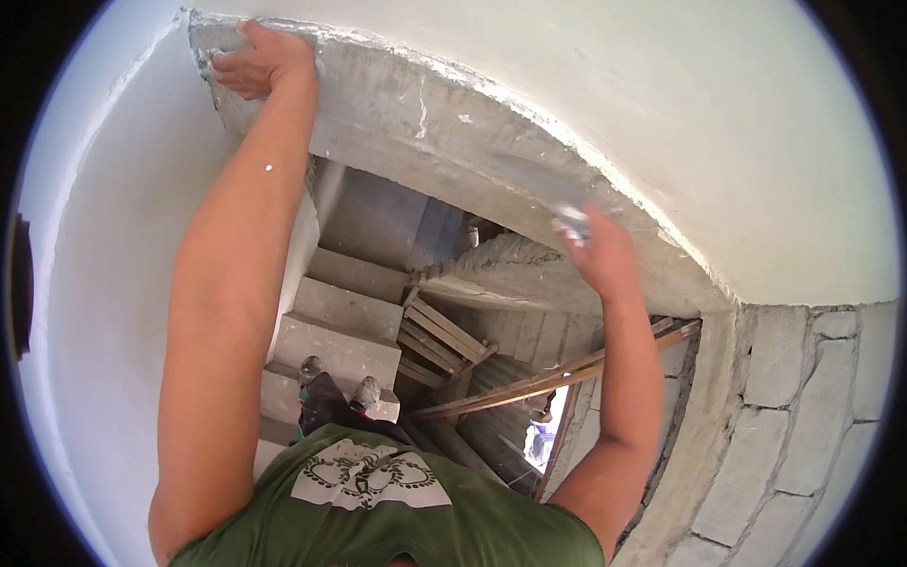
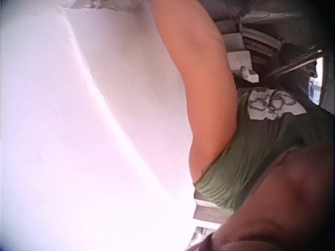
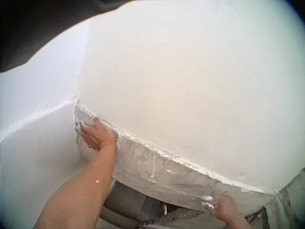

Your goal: Applying plaster or putty to a concrete beam in a stairwell using a putty knife.

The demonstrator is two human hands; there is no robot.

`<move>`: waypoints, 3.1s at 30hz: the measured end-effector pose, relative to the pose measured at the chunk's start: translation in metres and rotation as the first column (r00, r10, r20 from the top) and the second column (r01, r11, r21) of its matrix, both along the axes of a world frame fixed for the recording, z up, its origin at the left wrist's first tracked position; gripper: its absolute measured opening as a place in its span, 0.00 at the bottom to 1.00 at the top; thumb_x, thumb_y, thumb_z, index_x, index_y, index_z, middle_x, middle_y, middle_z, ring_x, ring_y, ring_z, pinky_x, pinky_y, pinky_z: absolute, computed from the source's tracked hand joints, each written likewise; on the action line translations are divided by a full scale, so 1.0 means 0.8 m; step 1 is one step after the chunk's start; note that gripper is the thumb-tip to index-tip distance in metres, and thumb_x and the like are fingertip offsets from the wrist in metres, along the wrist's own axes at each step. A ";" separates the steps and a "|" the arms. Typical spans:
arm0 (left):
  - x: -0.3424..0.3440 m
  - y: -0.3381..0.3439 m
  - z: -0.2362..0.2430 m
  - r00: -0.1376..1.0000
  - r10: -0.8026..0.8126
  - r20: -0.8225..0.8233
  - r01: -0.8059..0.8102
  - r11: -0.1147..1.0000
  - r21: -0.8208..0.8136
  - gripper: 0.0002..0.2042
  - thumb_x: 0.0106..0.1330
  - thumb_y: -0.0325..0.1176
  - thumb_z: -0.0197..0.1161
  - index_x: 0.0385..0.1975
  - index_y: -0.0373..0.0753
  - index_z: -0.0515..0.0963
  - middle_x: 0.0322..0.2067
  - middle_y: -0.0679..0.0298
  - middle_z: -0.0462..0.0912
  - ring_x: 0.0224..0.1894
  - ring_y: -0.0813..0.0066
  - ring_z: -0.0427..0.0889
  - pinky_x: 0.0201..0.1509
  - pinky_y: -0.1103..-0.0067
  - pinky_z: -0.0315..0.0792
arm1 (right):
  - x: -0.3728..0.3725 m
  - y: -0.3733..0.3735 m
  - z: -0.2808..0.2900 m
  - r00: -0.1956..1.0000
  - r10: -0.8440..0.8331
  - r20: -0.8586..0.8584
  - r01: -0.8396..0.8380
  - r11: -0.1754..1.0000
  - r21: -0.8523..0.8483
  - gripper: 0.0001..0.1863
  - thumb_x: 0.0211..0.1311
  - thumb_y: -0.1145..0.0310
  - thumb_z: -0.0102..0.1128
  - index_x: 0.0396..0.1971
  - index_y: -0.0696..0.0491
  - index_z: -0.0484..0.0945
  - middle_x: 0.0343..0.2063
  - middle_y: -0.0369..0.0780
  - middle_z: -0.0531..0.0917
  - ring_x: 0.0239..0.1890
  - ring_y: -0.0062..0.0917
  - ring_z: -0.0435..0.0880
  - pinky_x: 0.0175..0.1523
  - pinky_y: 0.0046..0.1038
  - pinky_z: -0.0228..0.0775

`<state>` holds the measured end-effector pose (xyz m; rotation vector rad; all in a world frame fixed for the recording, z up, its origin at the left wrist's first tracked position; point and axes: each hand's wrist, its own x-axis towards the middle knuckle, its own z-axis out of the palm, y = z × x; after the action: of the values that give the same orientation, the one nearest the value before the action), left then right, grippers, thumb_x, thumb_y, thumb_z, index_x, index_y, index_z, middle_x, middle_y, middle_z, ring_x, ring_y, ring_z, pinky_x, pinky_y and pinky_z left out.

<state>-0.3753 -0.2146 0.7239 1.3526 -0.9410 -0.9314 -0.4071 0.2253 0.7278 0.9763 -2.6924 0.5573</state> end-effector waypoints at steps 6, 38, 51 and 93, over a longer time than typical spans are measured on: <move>0.003 -0.003 -0.008 0.999 -0.036 0.022 0.037 0.999 -0.032 0.33 0.67 0.52 0.46 0.63 0.31 0.54 0.63 0.47 0.57 0.66 0.51 0.55 0.66 0.58 0.50 | 0.056 -0.023 0.044 0.984 -0.153 0.089 0.085 0.851 0.518 0.20 0.59 0.52 0.60 0.40 0.53 0.72 0.29 0.50 0.81 0.36 0.48 0.80 0.40 0.45 0.71; 0.690 0.232 -0.387 -0.697 -0.696 -0.171 0.450 -0.610 0.652 0.12 0.58 0.39 0.65 0.34 0.37 0.83 0.31 0.58 0.85 0.32 0.74 0.81 0.40 0.75 0.73 | 0.582 0.067 -0.385 0.520 -0.168 0.838 -0.125 0.955 0.268 0.19 0.47 0.61 0.63 0.39 0.53 0.73 0.37 0.51 0.81 0.41 0.48 0.80 0.44 0.42 0.70; 0.577 0.300 -0.267 -0.531 -0.779 -0.333 0.797 -0.593 0.115 0.19 0.67 0.42 0.57 0.48 0.31 0.73 0.39 0.62 0.80 0.38 0.76 0.77 0.42 0.77 0.71 | 0.567 -0.042 -0.202 0.729 -0.035 0.684 0.249 0.944 -0.217 0.21 0.59 0.64 0.59 0.47 0.54 0.62 0.35 0.54 0.78 0.42 0.53 0.77 0.44 0.44 0.68; 0.719 0.258 -0.589 0.033 -0.977 0.210 0.395 0.206 0.895 0.29 0.55 0.51 0.60 0.45 0.28 0.76 0.46 0.38 0.77 0.53 0.44 0.75 0.57 0.62 0.68 | 0.053 -0.257 0.017 0.961 0.250 -0.120 -0.188 0.905 0.381 0.22 0.63 0.53 0.54 0.45 0.57 0.69 0.34 0.54 0.81 0.40 0.51 0.79 0.43 0.44 0.70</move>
<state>0.2000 -0.0079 0.2527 1.9067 -2.5361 -1.6255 -0.3647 0.0194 0.7414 1.3674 -2.6002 -0.0044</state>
